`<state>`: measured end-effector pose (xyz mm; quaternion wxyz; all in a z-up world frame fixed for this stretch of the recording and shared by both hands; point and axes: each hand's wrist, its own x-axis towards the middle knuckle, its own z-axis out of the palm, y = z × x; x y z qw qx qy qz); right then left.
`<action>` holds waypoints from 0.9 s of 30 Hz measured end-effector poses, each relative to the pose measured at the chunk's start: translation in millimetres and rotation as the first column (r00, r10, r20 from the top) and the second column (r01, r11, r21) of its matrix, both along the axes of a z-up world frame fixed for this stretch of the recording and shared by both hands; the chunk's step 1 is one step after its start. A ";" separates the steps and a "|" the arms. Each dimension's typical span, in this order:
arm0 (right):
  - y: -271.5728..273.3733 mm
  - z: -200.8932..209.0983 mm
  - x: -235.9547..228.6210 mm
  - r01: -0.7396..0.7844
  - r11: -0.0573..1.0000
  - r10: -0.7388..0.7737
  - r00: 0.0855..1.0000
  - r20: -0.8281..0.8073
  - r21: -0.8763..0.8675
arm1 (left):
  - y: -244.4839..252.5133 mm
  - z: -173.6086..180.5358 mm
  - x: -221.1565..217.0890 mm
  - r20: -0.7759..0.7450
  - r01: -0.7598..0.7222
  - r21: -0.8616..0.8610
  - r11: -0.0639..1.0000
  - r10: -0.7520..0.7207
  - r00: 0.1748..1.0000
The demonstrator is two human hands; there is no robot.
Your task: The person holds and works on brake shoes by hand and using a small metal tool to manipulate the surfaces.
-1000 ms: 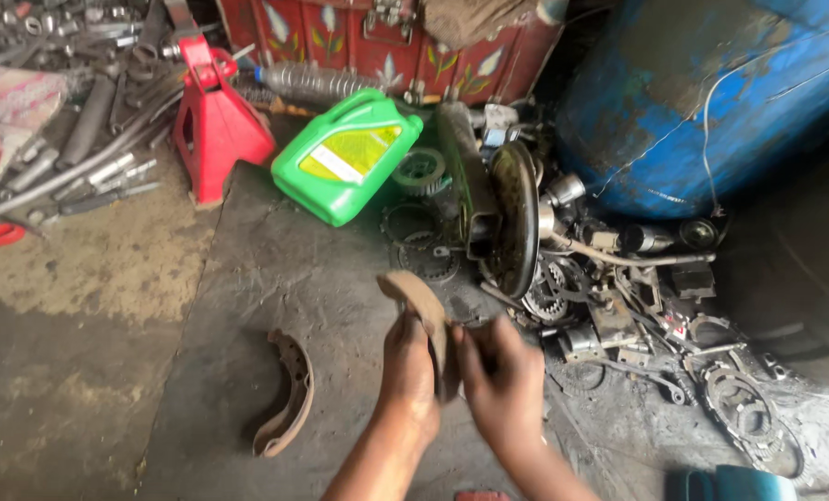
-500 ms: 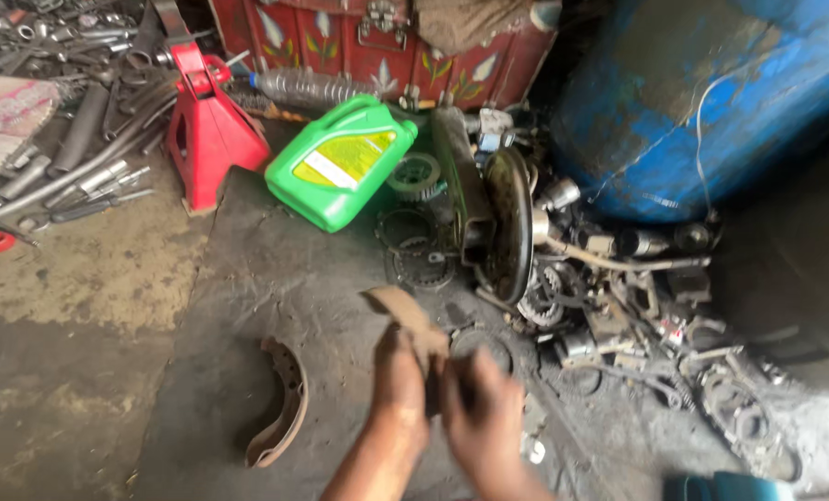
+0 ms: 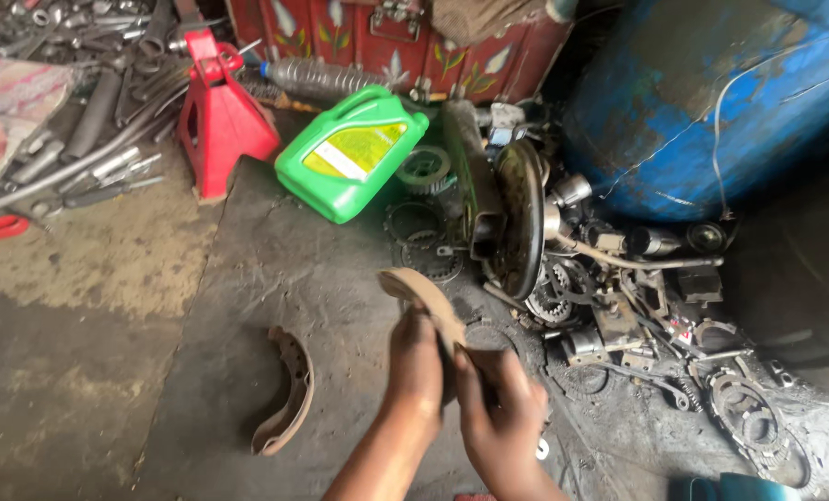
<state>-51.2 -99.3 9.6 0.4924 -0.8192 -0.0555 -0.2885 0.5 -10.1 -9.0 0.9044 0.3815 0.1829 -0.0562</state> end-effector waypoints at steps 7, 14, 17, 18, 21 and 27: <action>0.2 5.1 0.3 -0.084 0.995 0.087 0.994 0.066 -0.056 | 27.7 1.2 4.5 0.096 0.015 -0.163 0.987 0.001 0.995; -4.1 9.9 24.3 0.041 0.990 -0.050 0.997 -0.066 -0.135 | 3.0 -8.5 -12.1 0.068 0.111 0.040 0.993 -0.114 0.991; -8.6 4.5 6.0 0.052 0.979 -0.060 0.998 -0.034 -0.198 | -1.7 -15.2 -9.6 0.076 0.094 -0.034 0.995 -0.091 0.993; -5.3 5.4 -0.2 0.023 0.981 -0.026 1.000 -0.012 -0.193 | 5.6 -16.6 -7.2 0.137 0.084 -0.099 0.992 -0.070 0.988; 4.7 6.8 -10.5 -0.012 0.984 0.014 1.000 0.010 -0.178 | 6.5 -21.6 -0.9 0.119 0.036 -0.173 0.984 -0.016 0.993; -5.9 11.2 -1.5 0.027 0.988 -0.035 0.998 -0.047 -0.150 | -6.7 -21.1 -18.6 -0.023 0.044 -0.121 0.992 -0.047 0.999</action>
